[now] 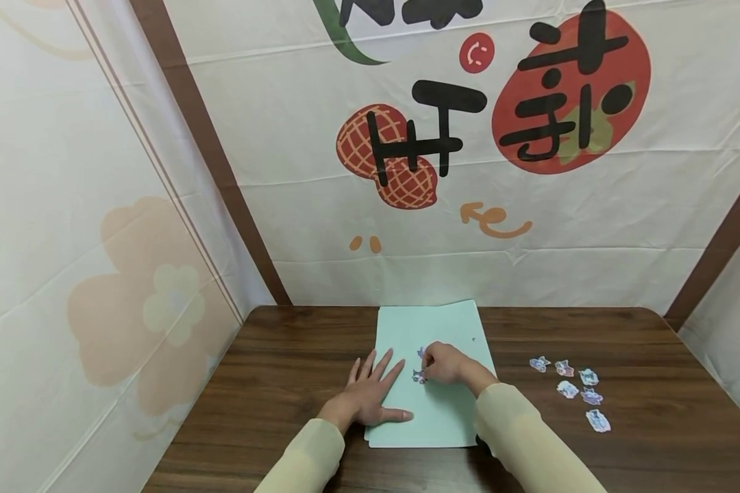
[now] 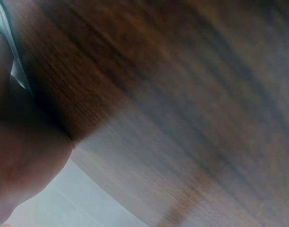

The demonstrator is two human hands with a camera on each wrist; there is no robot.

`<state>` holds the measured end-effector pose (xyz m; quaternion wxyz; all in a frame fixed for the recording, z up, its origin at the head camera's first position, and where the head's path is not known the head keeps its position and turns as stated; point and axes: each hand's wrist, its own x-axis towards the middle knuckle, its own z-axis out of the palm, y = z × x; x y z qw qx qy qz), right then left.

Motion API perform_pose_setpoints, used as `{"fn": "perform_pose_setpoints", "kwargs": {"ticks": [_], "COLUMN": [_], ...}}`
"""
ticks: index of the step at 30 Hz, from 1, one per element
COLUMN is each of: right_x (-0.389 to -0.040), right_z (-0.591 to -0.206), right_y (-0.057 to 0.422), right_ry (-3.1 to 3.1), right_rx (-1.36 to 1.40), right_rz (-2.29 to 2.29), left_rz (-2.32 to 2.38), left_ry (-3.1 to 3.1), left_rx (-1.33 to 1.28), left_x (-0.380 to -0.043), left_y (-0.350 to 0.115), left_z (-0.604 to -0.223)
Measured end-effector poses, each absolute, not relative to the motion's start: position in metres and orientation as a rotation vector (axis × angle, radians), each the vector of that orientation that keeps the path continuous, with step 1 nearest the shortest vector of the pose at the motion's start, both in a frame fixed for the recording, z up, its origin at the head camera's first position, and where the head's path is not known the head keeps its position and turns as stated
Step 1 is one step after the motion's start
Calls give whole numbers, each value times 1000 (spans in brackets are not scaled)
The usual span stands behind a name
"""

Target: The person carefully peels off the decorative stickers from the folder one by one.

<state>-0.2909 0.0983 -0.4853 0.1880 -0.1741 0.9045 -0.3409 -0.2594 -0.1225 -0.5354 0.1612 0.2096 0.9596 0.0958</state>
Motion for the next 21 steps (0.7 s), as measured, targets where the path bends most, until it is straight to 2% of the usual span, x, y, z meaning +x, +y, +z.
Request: {"fn": "perform_pose_setpoints", "kwargs": {"ticks": [8, 21], "right_x": [-292, -292], "right_z": [-486, -488], "right_y": [101, 101], "right_ry": [2546, 2536], "right_rx": [-489, -470], "right_rz": [-976, -1031], "left_rz": [246, 235], "left_ry": [2730, 2733], "left_rx": [597, 586], "left_x": [-252, -251], "left_y": [-120, -118], "left_z": [-520, -516]}}
